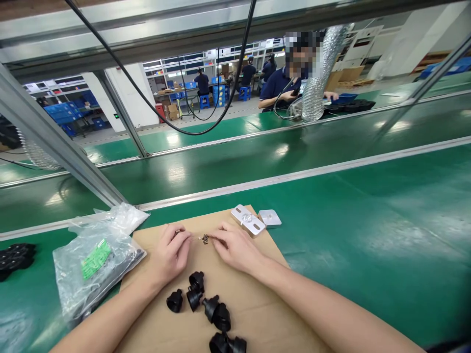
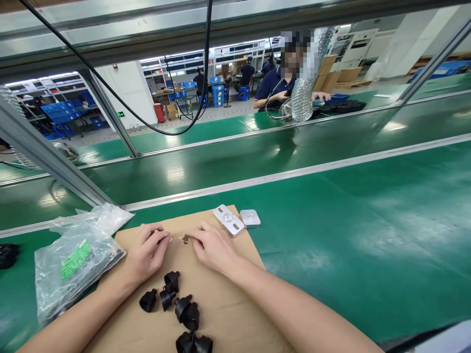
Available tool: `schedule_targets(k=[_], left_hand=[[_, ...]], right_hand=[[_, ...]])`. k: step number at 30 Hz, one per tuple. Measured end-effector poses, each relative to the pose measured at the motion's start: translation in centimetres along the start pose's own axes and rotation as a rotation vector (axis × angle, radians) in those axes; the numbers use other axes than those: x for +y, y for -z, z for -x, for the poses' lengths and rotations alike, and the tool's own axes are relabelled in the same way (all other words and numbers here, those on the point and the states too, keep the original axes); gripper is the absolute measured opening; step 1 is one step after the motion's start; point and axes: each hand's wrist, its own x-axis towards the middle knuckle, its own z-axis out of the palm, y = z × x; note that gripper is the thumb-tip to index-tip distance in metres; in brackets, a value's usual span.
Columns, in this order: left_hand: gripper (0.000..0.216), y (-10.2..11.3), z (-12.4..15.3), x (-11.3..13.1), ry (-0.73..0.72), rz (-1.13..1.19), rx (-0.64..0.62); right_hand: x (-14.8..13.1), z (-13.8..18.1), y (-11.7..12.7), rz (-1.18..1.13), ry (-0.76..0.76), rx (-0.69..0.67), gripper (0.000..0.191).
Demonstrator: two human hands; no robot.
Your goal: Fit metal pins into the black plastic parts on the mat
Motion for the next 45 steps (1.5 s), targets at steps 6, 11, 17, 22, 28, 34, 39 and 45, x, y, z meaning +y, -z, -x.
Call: schedule_targets(k=[6,11,17,22,28,34,39,45], left_hand=[[0.013,-0.4,0.1,-0.3,0.08,-0.193,-0.114],[0.013,-0.5,0.7,0.3,0.093,-0.319,-0.183],[0.015,-0.8,0.6,0.1,0.074,-0.299,-0.194],[0.021,-1.0,0.5,0.4,0.102,-0.294,-0.15],[0.024,-1.5,0.8,3.1,0.376,0.463,-0.118],[0.042,-2.3,0.7,3.8,0.808,1.104,-0.273],[0.045,-2.2,0.5,3.7,0.776,1.168,-0.262],[0.046,-2.3,0.2,3.9,0.775,1.19,-0.239]], right_hand=[[0.3,0.1,-0.6,0.099,0.082,-0.002,0.033],[0.4,0.3,-0.8,0.125,0.071,0.002,0.03],[0.2,0.1,-0.4,0.031,-0.005,-0.029,0.017],[0.1,0.1,-0.1,-0.007,-0.087,-0.058,0.012],[-0.1,-0.1,-0.4,-0.416,-0.028,-0.059,0.011],[-0.8,-0.1,-1.0,-0.711,0.038,-0.049,0.014],[-1.0,0.0,-1.2,-0.736,0.052,-0.034,0.016],[-0.9,-0.2,-1.4,-0.713,0.075,-0.012,0.014]])
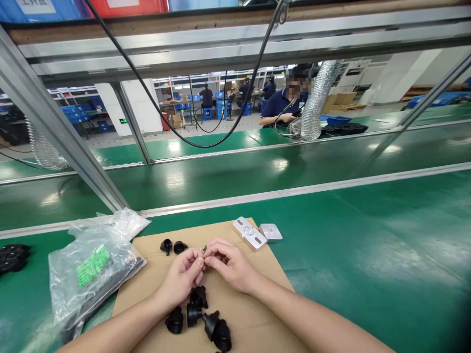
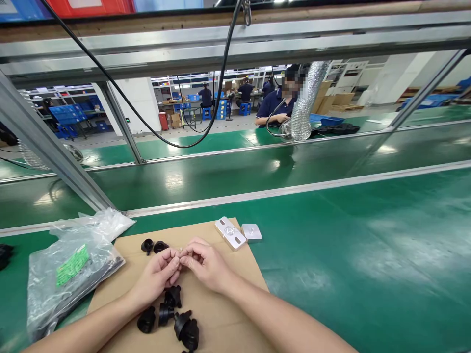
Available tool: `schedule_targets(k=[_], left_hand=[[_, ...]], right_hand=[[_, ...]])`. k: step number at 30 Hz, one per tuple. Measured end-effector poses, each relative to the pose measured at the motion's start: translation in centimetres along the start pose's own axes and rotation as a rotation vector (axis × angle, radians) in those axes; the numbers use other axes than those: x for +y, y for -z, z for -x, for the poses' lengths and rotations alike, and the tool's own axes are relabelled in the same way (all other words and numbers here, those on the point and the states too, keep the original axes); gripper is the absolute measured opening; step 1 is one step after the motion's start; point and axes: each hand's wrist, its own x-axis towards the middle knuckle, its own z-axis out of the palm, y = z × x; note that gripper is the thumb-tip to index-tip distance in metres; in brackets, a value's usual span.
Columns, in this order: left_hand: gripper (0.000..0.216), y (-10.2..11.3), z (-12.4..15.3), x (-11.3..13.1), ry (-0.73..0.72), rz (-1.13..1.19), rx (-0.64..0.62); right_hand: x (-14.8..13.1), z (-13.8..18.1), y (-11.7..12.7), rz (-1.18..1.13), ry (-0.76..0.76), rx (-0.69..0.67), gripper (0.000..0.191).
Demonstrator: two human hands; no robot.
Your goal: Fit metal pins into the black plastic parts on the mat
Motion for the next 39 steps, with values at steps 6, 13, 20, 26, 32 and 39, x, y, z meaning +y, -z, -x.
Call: schedule_targets(k=[6,13,20,26,32,39], left_hand=[[0.047,0.2,0.1,-0.1,0.045,0.0,0.012],[0.045,0.6,0.0,-0.4,0.096,0.08,0.032],[0.043,1.1,-0.2,-0.4,0.13,0.165,-0.003],[0.042,1.0,-0.2,0.1,0.13,0.185,-0.012],[0.041,1.0,-0.2,-0.3,0.129,0.177,0.0],[0.046,1.1,-0.2,-0.3,0.136,0.118,0.0]], right_hand=[[-0.2,0.1,0.0,0.167,0.167,0.038,0.015],[-0.4,0.6,-0.1,0.441,0.342,0.004,0.03],[-1.3,0.8,0.2,0.644,0.37,-0.083,0.028],[-1.7,1.0,0.0,0.466,0.24,-0.042,0.031],[-1.4,0.8,0.0,0.413,0.288,-0.005,0.029],[-1.4,0.7,0.4,0.629,0.389,-0.063,0.027]])
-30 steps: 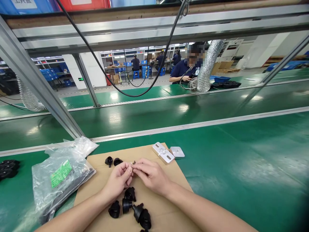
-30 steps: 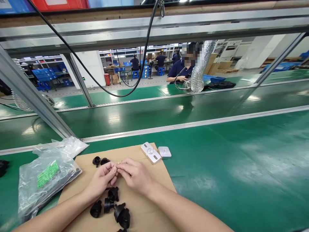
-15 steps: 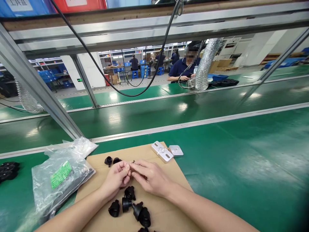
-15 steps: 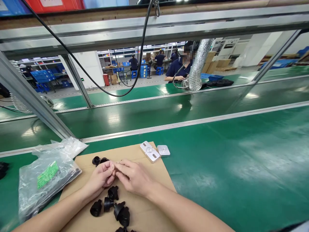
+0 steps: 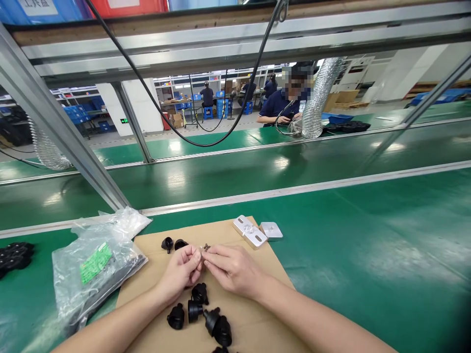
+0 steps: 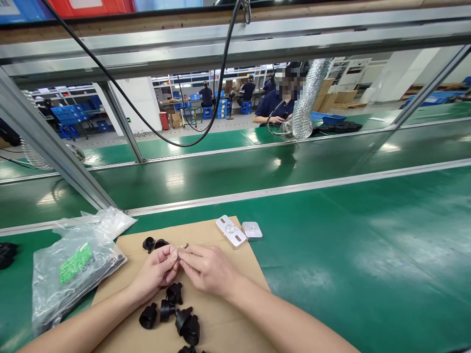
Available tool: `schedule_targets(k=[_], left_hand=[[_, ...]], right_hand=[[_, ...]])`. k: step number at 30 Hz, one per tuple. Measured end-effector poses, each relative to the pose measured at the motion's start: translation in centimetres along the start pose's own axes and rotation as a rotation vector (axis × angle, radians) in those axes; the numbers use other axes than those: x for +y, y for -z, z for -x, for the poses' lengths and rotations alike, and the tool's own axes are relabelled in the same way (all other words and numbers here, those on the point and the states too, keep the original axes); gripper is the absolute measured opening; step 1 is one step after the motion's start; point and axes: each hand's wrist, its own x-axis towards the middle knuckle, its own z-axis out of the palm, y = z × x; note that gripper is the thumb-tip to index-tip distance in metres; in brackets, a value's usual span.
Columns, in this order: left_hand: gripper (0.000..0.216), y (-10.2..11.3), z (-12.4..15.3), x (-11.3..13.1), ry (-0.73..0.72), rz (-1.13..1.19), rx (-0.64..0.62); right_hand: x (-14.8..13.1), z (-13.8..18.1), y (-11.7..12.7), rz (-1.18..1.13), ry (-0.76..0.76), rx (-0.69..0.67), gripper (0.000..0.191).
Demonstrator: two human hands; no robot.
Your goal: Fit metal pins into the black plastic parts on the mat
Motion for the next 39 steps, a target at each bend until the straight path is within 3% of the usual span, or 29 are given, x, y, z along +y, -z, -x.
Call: schedule_targets(k=[4,8,11,13,15,17,20,24,28,31,35,39], left_hand=[[0.049,-0.1,0.2,0.3,0.007,-0.086,0.006],[0.051,-0.3,0.3,0.1,-0.027,-0.174,-0.022],[0.05,-0.2,0.5,0.1,-0.072,-0.268,-0.021],[0.041,0.3,0.8,0.9,-0.246,-0.504,0.049],[0.028,1.2,1.1,2.1,-0.528,-0.863,0.156],[0.022,2.2,1.1,3.4,-0.696,-1.206,0.27],[0.024,3.4,0.9,4.3,-0.602,-1.526,0.377],[0.018,3.9,0.8,3.8,-0.469,-1.682,0.334],[0.018,3.2,1.1,4.1,-0.498,-1.551,0.345],[0.01,1.7,1.3,4.3,-0.397,-1.114,0.285],[0.033,-0.5,1.1,2.2,-0.19,-0.401,0.196],[0.049,-1.0,0.8,0.2,-0.19,-0.147,0.134]], right_hand=[[-0.3,-0.2,0.3,0.06,0.017,-0.009,0.023],[-0.5,-0.3,0.2,-0.173,-0.135,0.07,0.021],[-0.4,-0.3,0.2,-0.24,-0.121,0.069,0.019],[-0.2,-0.2,0.3,-0.26,-0.132,0.082,0.019],[-0.1,-0.1,0.5,-0.282,-0.176,0.099,0.019],[0.0,0.0,0.5,-0.292,-0.224,0.116,0.021],[0.2,0.2,0.3,-0.306,-0.266,0.129,0.021],[0.5,0.3,-0.2,-0.329,-0.284,0.12,0.021],[0.6,0.4,-0.5,-0.367,-0.324,0.112,0.019],[0.2,0.3,-0.3,-0.387,-0.271,0.119,0.018],[-0.4,0.0,-0.1,-0.364,-0.107,0.104,0.016],[-0.4,-0.1,-0.1,-0.32,-0.131,0.148,0.017]])
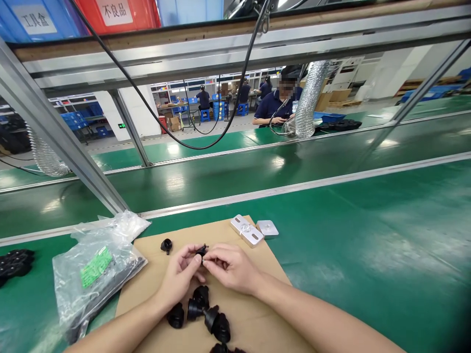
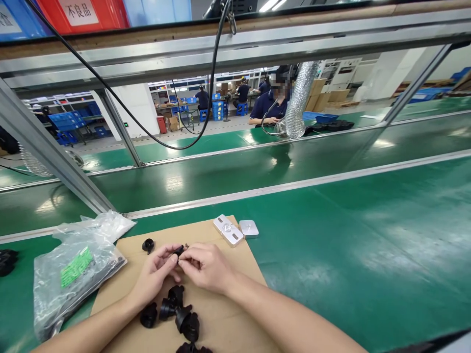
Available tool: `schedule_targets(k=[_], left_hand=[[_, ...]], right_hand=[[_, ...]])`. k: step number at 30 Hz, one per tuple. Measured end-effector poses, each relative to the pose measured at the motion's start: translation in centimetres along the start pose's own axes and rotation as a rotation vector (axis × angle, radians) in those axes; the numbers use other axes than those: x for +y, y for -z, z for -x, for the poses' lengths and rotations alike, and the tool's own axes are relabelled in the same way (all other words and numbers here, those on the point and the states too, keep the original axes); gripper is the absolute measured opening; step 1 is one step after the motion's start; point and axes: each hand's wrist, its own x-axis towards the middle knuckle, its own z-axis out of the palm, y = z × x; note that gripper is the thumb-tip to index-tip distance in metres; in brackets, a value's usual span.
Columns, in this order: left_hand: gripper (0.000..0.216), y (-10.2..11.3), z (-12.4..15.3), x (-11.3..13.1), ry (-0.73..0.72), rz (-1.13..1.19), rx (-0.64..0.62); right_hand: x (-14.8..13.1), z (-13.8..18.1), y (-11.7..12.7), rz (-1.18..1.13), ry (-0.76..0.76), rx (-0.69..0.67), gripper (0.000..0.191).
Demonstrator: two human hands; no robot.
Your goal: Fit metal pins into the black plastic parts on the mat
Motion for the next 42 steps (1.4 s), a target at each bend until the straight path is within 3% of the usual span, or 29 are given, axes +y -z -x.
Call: schedule_targets(k=[9,28,30,32,35,42], left_hand=[[0.041,1.0,-0.6,-0.7,-0.042,0.166,-0.084],[0.039,0.9,-0.5,-0.8,-0.035,0.207,-0.131],[0.038,0.9,-0.5,-0.7,-0.08,0.168,-0.099],[0.037,1.0,-0.5,-0.5,-0.126,0.103,-0.056],[0.036,1.0,-0.2,-0.4,-0.156,-0.003,-0.029],[0.022,1.0,0.6,-0.1,-0.308,-0.428,0.037]], right_hand=[[0.6,0.1,-0.6,0.069,-0.023,0.143,0.016],[0.2,0.1,-0.8,0.331,-0.009,0.08,0.021],[0.0,0.0,-0.6,0.291,-0.039,0.097,0.017],[-0.2,-0.1,-0.4,0.203,-0.162,0.121,0.006],[-0.4,-0.2,-0.4,0.1,-0.343,0.102,0.016],[-0.5,0.0,-0.7,0.05,-0.341,0.024,0.014]])
